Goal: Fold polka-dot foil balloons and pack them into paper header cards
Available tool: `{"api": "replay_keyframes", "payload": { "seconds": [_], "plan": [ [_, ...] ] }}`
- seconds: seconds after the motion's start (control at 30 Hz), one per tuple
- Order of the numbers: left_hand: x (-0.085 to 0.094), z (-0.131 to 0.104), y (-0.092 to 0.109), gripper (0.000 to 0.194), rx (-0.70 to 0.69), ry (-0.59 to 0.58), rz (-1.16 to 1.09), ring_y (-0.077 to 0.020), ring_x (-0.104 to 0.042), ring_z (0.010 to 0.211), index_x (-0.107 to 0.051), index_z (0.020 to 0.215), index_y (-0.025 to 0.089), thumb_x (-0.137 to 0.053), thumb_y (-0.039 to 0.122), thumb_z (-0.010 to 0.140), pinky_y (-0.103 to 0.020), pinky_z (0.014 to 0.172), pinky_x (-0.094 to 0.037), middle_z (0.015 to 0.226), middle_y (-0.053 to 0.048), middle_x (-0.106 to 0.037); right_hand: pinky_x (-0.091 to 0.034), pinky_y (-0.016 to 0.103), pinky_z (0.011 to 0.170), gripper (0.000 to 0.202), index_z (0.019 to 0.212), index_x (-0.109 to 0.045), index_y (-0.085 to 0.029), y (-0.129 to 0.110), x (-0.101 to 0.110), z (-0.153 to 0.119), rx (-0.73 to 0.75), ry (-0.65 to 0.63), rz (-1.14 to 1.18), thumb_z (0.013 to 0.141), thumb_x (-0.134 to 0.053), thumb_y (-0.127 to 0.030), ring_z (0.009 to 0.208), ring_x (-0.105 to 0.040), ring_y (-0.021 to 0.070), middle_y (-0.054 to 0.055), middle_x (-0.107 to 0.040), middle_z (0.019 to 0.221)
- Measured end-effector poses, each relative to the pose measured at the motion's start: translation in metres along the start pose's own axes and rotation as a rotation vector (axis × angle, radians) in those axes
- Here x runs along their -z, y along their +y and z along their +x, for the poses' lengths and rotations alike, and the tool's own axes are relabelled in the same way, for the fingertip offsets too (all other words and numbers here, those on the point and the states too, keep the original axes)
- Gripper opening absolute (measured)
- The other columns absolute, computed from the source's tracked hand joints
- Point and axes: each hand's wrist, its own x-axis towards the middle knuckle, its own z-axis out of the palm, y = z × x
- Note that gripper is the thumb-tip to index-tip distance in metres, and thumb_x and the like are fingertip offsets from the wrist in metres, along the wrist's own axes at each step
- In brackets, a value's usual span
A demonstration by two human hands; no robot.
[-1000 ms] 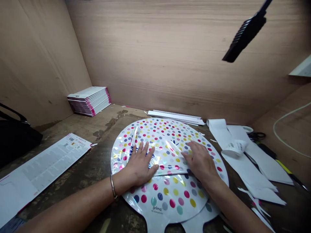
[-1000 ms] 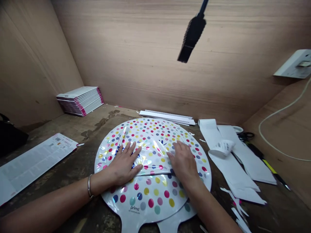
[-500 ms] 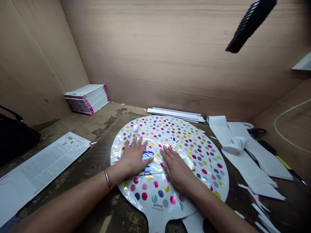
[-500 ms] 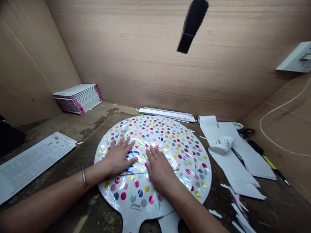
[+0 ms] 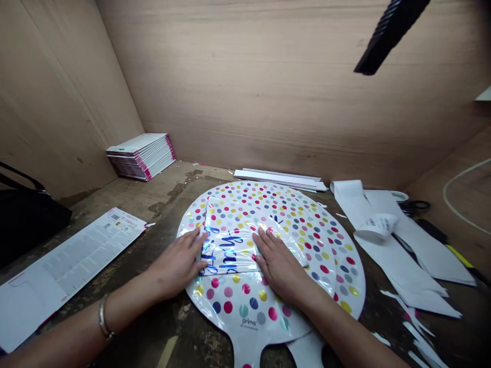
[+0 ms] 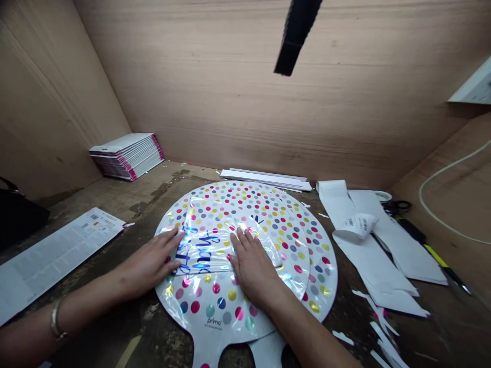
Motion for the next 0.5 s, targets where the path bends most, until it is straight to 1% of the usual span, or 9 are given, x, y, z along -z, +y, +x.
{"api": "replay_keyframes", "payload": {
  "seconds": [0.07,0.1,0.13,0.2,0.27,0.33,0.4,0.47,0.5],
  "plan": [
    [0.016,0.015,-0.01,0.081,0.188,0.014,-0.237,-0.0304,-0.046,0.122,-0.033,0.14,0.018,-0.066,0.044,0.071,-0.039,0.1,-0.038,0.136,-0.015,-0.047,-0.013,0.039,0.115,0.056,0.145,-0.025,-0.021,0.001,-0.001,0.001,-0.003,0.001,0.007,0.094,-0.028,-0.043,0.141,-0.012,0.0199,0.003,-0.015,0.153],
    [0.023,0.027,-0.012,0.087,0.322,0.005,-0.375,-0.0295,-0.057,0.109,-0.032,0.139,0.017,-0.069,0.048,0.067,-0.037,0.089,-0.046,0.125,-0.015,-0.056,-0.013,0.039,0.115,0.056,0.145,-0.024,-0.021,0.001,-0.001,0.001,-0.008,0.003,0.009,0.094,-0.028,-0.043,0.141,-0.012,0.0198,0.003,-0.015,0.153],
    [0.029,0.04,-0.012,0.089,0.408,-0.013,-0.457,-0.0278,-0.064,0.092,-0.032,0.138,0.014,-0.068,0.054,0.066,-0.035,0.075,-0.051,0.111,-0.015,-0.064,-0.013,0.039,0.115,0.057,0.145,-0.024,-0.02,0.002,-0.001,0.002,-0.012,0.005,0.011,0.093,-0.029,-0.043,0.141,-0.012,0.0198,0.003,-0.015,0.153],
    [0.035,0.067,-0.008,0.085,0.497,-0.045,-0.542,-0.0228,-0.065,0.064,-0.042,0.129,0.01,-0.065,0.061,0.066,-0.029,0.054,-0.049,0.08,-0.011,-0.069,-0.012,0.039,0.115,0.058,0.145,-0.023,-0.02,0.002,-0.003,0.003,-0.018,0.01,0.016,0.093,-0.03,-0.043,0.14,-0.013,0.0199,0.004,-0.015,0.153],
    [0.035,0.089,-0.002,0.068,0.51,-0.068,-0.579,-0.0176,-0.057,0.046,-0.056,0.109,0.008,-0.069,0.056,0.064,-0.026,0.043,-0.042,0.057,-0.004,-0.062,-0.012,0.04,0.115,0.058,0.145,-0.024,-0.02,0.002,-0.005,0.001,-0.02,0.012,0.034,0.093,-0.03,-0.043,0.14,-0.013,0.02,0.004,-0.016,0.153],
    [0.032,0.101,0.005,0.045,0.49,-0.084,-0.634,-0.0134,-0.048,0.036,-0.061,0.088,0.01,-0.073,0.046,0.063,-0.024,0.038,-0.036,0.044,0.002,-0.052,-0.012,0.04,0.115,0.059,0.145,-0.024,-0.02,0.003,-0.008,-0.003,-0.024,0.02,0.07,0.092,-0.031,-0.044,0.141,-0.013,0.02,0.004,-0.017,0.153],
    [0.031,0.103,0.01,0.031,0.424,-0.081,-0.699,-0.012,-0.046,0.035,-0.06,0.075,0.013,-0.072,0.039,0.066,-0.023,0.037,-0.035,0.041,0.005,-0.047,-0.014,0.039,0.114,0.062,0.145,-0.025,-0.019,0.007,-0.008,-0.005,-0.029,0.034,0.129,0.09,-0.036,-0.045,0.141,-0.012,0.0203,0.005,-0.018,0.153],
    [0.034,0.1,0.018,0.026,0.315,-0.052,-0.768,-0.0135,-0.053,0.043,-0.059,0.074,0.014,-0.071,0.036,0.068,-0.023,0.041,-0.041,0.047,0.003,-0.053,-0.02,0.04,0.113,0.067,0.145,-0.026,-0.019,0.016,0.001,-0.002,-0.064,0.097,0.21,0.086,-0.046,-0.046,0.14,-0.014,0.0221,0.006,-0.018,0.153],
    [0.038,0.098,0.023,0.025,0.251,-0.036,-0.802,-0.0148,-0.058,0.051,-0.06,0.076,0.014,-0.07,0.035,0.069,-0.024,0.046,-0.045,0.054,0.002,-0.058,-0.023,0.041,0.112,0.07,0.145,-0.026,-0.019,0.023,0.01,0.002,-0.094,0.167,0.255,0.084,-0.05,-0.045,0.14,-0.017,0.0231,0.007,-0.019,0.153]
  ]
}}
